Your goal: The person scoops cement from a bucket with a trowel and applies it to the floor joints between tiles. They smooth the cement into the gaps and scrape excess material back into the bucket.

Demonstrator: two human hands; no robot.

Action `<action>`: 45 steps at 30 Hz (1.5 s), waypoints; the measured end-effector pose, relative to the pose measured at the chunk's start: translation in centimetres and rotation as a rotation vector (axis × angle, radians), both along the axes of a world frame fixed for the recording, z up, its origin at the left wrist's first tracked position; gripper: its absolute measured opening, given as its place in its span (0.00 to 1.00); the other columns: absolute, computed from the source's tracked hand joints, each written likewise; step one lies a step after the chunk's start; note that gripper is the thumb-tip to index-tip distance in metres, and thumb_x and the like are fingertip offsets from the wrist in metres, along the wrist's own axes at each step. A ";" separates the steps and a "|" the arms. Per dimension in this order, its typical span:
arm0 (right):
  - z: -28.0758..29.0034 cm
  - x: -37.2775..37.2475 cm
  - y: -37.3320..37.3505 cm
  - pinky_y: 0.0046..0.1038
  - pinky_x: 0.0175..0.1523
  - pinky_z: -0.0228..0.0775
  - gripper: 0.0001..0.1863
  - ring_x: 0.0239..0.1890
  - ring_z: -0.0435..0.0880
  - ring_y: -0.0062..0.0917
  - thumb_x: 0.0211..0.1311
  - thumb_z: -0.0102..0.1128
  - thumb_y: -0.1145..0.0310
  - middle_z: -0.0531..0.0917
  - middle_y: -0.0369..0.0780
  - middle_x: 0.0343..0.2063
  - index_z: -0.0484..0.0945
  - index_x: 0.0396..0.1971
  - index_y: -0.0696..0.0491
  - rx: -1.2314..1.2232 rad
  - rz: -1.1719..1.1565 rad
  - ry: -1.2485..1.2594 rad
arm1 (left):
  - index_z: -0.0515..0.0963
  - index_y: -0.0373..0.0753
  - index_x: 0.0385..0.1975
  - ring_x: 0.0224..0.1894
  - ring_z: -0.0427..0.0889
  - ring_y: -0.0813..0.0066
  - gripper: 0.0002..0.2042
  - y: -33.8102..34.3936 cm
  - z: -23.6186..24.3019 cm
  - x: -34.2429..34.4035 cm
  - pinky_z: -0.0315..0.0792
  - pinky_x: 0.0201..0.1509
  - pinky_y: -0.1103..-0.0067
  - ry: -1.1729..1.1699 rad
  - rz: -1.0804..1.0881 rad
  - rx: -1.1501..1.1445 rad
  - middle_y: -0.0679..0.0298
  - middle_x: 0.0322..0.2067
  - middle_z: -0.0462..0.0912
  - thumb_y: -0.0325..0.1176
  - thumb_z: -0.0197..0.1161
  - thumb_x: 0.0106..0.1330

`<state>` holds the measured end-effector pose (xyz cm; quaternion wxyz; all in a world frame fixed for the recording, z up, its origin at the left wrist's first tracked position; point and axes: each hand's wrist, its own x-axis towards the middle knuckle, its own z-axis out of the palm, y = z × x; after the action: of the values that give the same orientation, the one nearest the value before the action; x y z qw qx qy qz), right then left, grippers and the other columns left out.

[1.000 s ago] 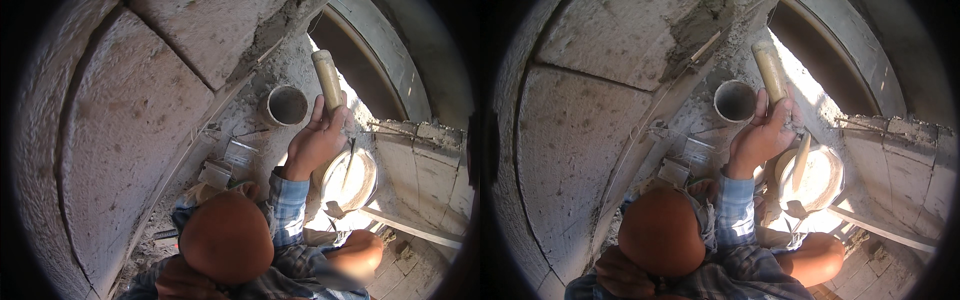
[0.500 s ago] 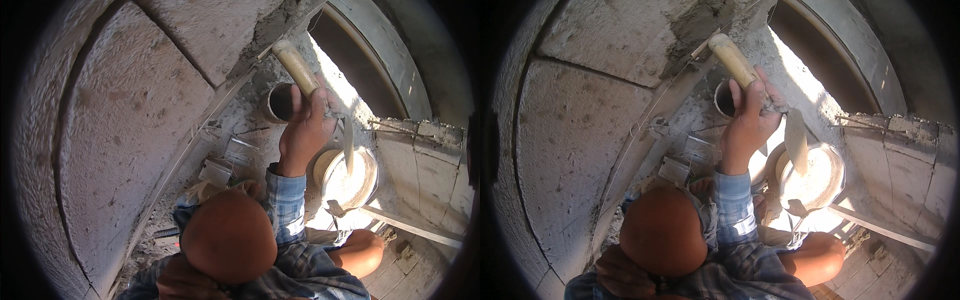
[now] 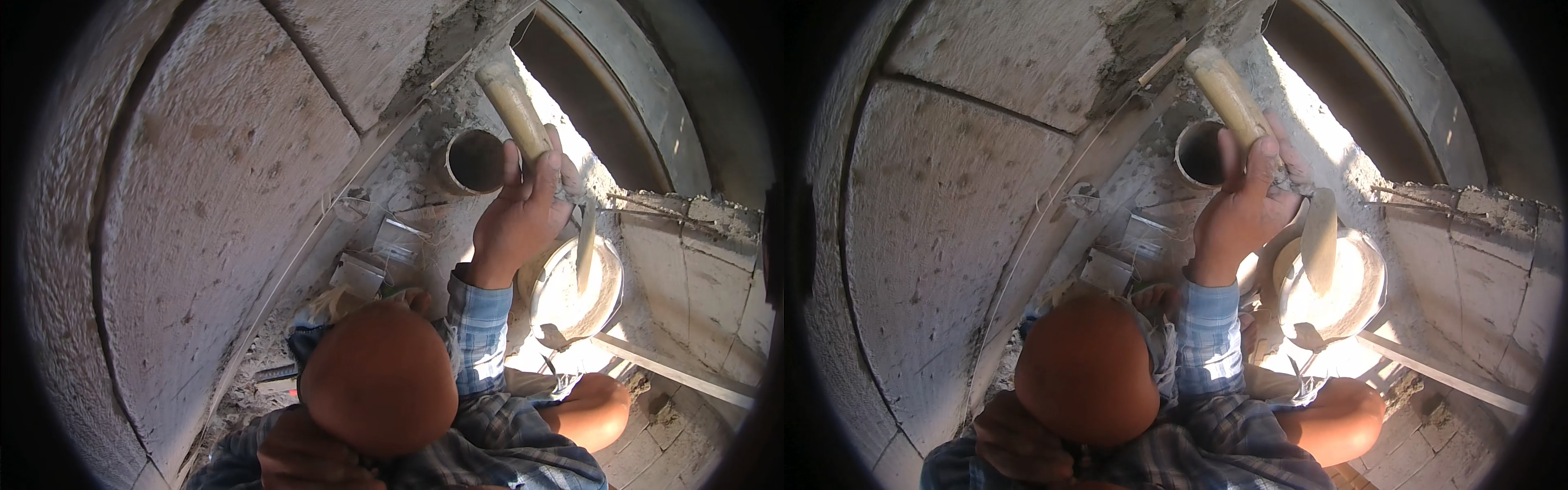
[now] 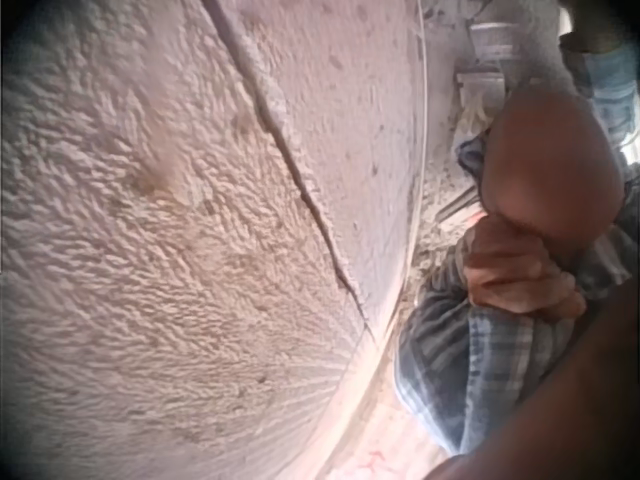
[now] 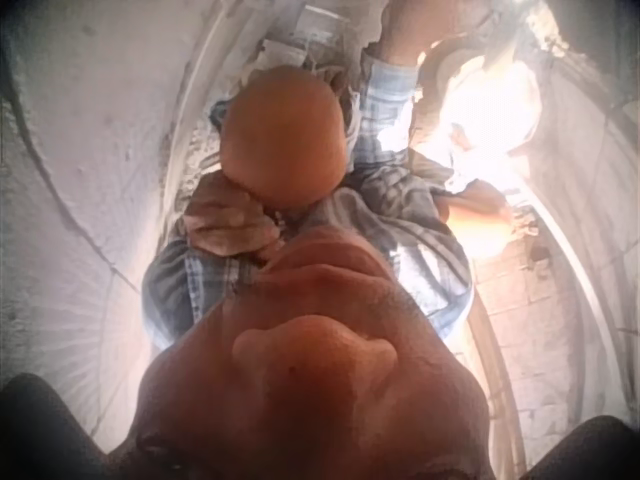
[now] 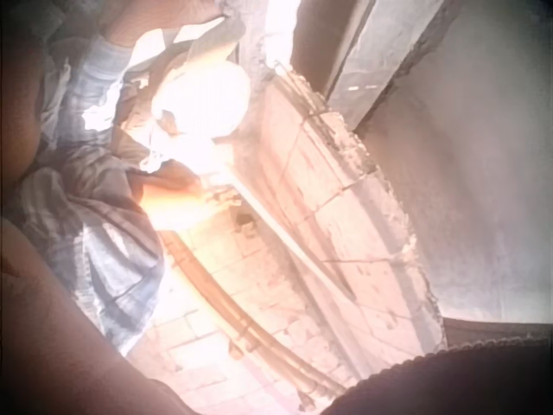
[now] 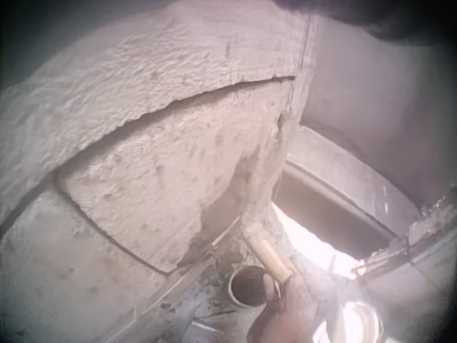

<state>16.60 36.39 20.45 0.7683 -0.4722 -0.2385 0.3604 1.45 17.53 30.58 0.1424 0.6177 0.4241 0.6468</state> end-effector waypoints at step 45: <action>-0.5 -0.1 -0.1 0.34 0.53 0.81 0.14 0.54 0.79 0.36 0.71 0.52 0.69 0.74 0.54 0.54 0.66 0.50 0.60 0.033 -0.004 0.123 | 0.82 0.51 0.21 0.15 0.71 0.80 0.06 -1.0 0.3 -1.2 0.66 0.16 0.81 -0.005 -0.169 -0.062 0.75 0.18 0.74 0.37 0.75 0.48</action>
<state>16.45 36.32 19.98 0.7899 -0.4367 -0.1958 0.3833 0.26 16.55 30.89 0.2166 0.6452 0.3897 0.6204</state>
